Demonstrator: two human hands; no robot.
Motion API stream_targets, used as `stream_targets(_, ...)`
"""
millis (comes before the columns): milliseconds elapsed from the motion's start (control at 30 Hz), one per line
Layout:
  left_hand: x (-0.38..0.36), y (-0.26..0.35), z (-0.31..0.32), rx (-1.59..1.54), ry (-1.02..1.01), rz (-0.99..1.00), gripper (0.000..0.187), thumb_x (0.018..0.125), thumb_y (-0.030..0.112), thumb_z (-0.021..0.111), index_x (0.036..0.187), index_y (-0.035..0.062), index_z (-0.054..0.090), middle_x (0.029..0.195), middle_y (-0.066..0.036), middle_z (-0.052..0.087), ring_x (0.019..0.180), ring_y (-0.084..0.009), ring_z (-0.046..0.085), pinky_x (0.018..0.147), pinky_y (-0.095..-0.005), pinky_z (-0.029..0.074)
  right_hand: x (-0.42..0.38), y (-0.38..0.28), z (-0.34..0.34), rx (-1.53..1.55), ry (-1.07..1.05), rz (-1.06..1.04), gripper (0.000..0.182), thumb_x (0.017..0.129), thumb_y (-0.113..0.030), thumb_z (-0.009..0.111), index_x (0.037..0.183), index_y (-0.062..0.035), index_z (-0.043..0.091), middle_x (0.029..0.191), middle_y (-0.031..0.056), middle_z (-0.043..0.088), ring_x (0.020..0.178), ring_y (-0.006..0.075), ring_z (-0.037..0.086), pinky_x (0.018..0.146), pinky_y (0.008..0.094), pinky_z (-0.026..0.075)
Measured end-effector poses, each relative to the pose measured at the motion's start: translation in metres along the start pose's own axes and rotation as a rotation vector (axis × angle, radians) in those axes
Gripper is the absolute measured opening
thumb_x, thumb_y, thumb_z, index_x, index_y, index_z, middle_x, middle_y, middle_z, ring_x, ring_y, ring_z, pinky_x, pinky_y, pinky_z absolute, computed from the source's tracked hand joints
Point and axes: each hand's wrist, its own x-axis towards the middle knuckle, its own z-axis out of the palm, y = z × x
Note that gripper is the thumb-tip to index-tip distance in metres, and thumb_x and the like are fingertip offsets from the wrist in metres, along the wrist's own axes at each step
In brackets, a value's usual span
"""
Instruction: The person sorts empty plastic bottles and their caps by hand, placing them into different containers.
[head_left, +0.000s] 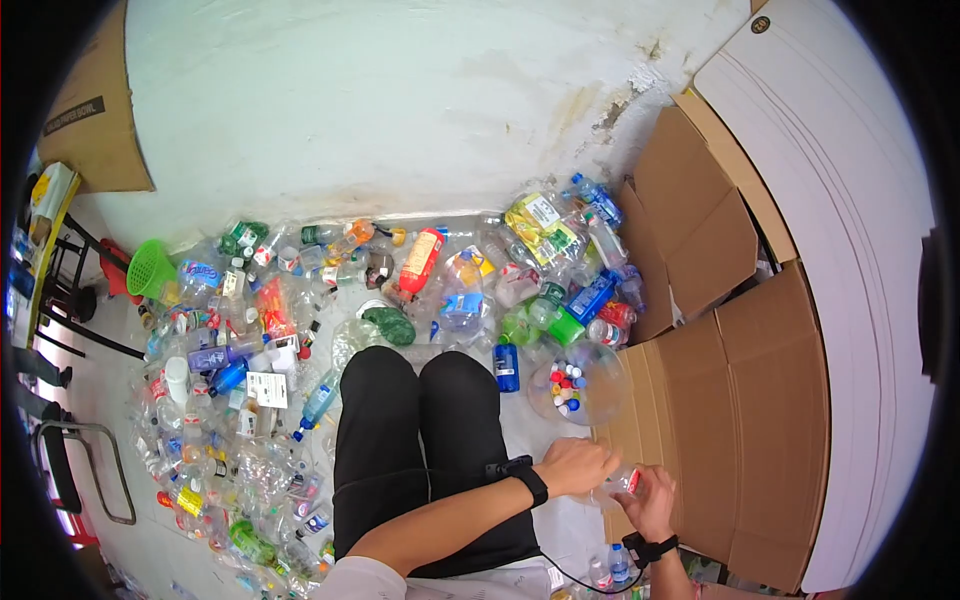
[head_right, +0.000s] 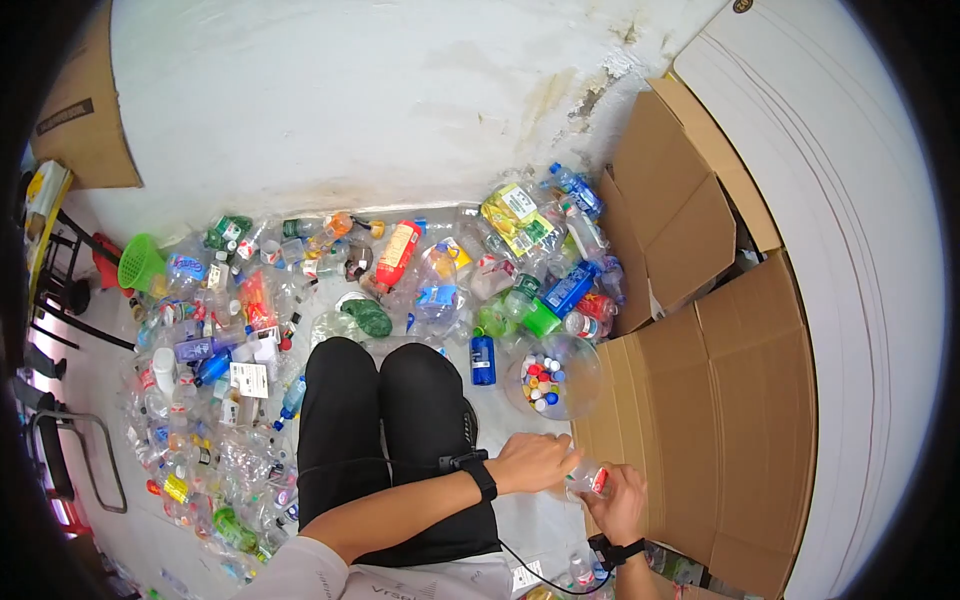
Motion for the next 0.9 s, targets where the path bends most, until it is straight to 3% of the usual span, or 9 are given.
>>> stream_targets(133, 0.003, -0.005, -0.003, -0.025, -0.013, 0.126, 0.046, 0.1, 0.037, 0.043, 0.106, -0.0053, 0.061, 0.1, -0.028, 0.063, 0.083, -0.0448, 0.066, 0.075, -0.0528, 0.053, -0.005, 0.003, 0.002, 0.192, -0.084, 0.089, 0.055, 0.055, -0.018, 0.092, 0.102, -0.0023, 0.069, 0.094, 0.0138, 0.065, 0.089, 0.0344, 0.062, 0.079, 0.044, 0.048)
stream_targets(233, 0.005, 0.0, -0.002, -0.115, 0.066, 0.117, 0.044, 0.101, 0.037, 0.044, 0.104, -0.0037, 0.061, 0.097, -0.026, 0.063, 0.081, -0.0446, 0.065, 0.073, -0.0516, 0.053, -0.006, 0.005, 0.007, 0.223, -0.069, 0.123, 0.055, 0.055, -0.018, 0.093, 0.102, -0.0015, 0.068, 0.093, 0.0146, 0.065, 0.088, 0.0346, 0.062, 0.078, 0.0437, 0.049)
stream_targets(467, 0.005, 0.011, -0.013, -0.036, 0.007, -0.003, 0.041, 0.1, 0.038, 0.047, 0.105, -0.0012, 0.059, 0.094, -0.024, 0.058, 0.079, -0.0447, 0.065, 0.072, -0.051, 0.053, -0.001, -0.004, 0.004, 0.216, -0.078, 0.186, 0.057, 0.056, -0.018, 0.094, 0.103, -0.0007, 0.068, 0.096, 0.0155, 0.065, 0.092, 0.0349, 0.061, 0.082, 0.044, 0.047)
stream_targets(667, 0.003, 0.001, -0.008, 0.01, 0.137, 0.184, 0.041, 0.099, 0.035, 0.047, 0.107, -0.0027, 0.06, 0.092, -0.025, 0.058, 0.08, -0.0442, 0.065, 0.073, -0.0511, 0.053, -0.002, -0.004, 0.008, 0.207, -0.107, 0.203, 0.057, 0.056, -0.018, 0.094, 0.104, -0.0006, 0.068, 0.097, 0.0152, 0.065, 0.093, 0.0349, 0.061, 0.083, 0.0437, 0.047)
stream_targets(900, 0.005, 0.01, -0.019, -0.003, -0.024, 0.084, 0.039, 0.098, 0.033, 0.047, 0.113, -0.0014, 0.06, 0.098, -0.026, 0.059, 0.083, -0.0445, 0.066, 0.074, -0.0513, 0.053, -0.005, 0.001, 0.014, 0.235, -0.088, 0.222, 0.058, 0.055, -0.017, 0.094, 0.104, -0.0008, 0.068, 0.097, 0.0149, 0.065, 0.092, 0.0344, 0.061, 0.083, 0.0431, 0.048)
